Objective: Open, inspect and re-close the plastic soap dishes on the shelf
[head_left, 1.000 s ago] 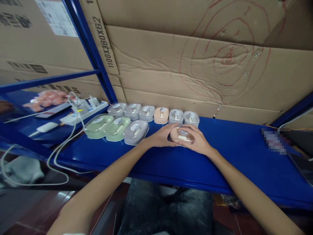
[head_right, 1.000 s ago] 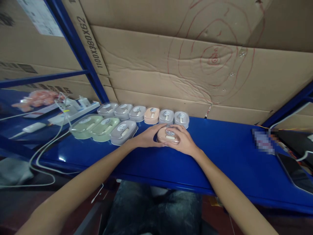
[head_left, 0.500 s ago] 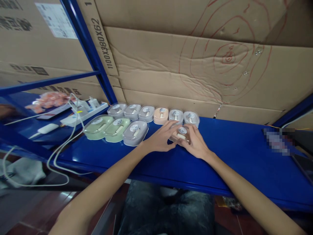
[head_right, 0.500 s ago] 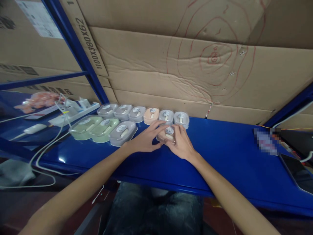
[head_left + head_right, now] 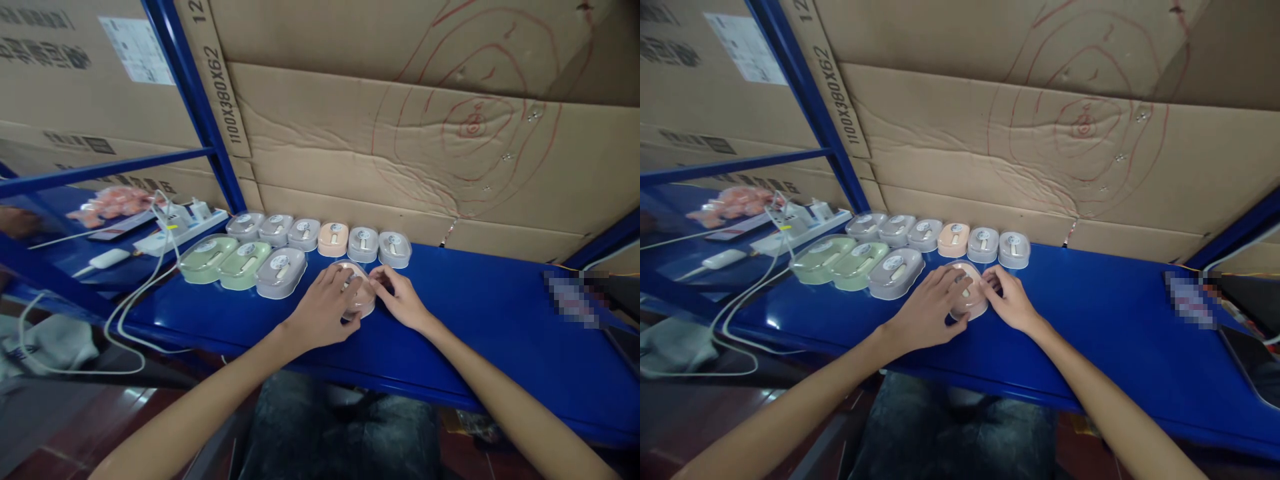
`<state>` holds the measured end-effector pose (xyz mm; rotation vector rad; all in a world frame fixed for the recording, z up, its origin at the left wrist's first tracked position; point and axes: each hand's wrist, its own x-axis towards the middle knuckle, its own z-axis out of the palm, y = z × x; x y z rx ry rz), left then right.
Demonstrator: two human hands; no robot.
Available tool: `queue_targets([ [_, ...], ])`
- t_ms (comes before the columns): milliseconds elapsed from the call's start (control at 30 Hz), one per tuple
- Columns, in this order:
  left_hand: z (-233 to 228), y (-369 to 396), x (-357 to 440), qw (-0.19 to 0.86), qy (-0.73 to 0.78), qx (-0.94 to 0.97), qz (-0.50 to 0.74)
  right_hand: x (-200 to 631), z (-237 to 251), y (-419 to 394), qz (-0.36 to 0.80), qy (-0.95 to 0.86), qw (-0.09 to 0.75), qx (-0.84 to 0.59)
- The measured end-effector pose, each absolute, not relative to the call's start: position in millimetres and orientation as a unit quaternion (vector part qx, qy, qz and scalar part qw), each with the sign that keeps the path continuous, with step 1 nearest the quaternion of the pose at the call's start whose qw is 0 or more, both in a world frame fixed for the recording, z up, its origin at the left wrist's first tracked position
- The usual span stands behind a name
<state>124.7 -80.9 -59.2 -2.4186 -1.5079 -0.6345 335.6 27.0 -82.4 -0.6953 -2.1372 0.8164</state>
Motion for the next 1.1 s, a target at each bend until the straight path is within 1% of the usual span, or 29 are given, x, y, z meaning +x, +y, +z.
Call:
queue_targets([
  [67, -56.9, -88.0, 116.6, 0.115, -0.511, -0.823, -0.220, 335.2, -83.9, 26.8, 0.303, -0.839, 0.365, -0.266],
  [133, -55.7, -92.9, 108.3, 0.120, -0.515, -0.818, -0.228, 336.0, -85.9, 27.5, 0.260, -0.851, 0.368, -0.268],
  [333, -58.9, -90.9, 85.2, 0.118, -0.535, -0.801, -0.242, 344.9, -88.0, 37.3, 0.034, -0.883, 0.358, -0.302],
  [433, -62.5, -87.0, 76.5, 0.124, -0.527, -0.806, -0.240, 350.8, -88.7, 47.6, -0.034, -0.873, 0.343, -0.346],
  [567, -66.4, -85.4, 70.9, 0.123, -0.529, -0.804, -0.242, 359.8, -95.4, 64.2, -0.055, -0.867, 0.314, -0.383],
  [733, -66.5, -85.1, 71.4, 0.126, -0.531, -0.802, -0.242, 366.2, -103.5, 77.7, -0.058, -0.879, 0.271, -0.389],
  [867, -65.5, -83.1, 71.3, 0.124, -0.528, -0.805, -0.240, 366.8, -97.5, 79.8, -0.060, -0.863, 0.292, -0.408],
  [1000, -67.7, -81.1, 69.4, 0.125, -0.528, -0.805, -0.239, 371.7, -89.6, 82.5, -0.068, -0.821, 0.326, -0.464],
  [1100, -68.9, -80.3, 69.1, 0.137, -0.527, -0.804, -0.241, 379.0, -89.3, 87.7, -0.064, -0.801, 0.324, -0.500],
])
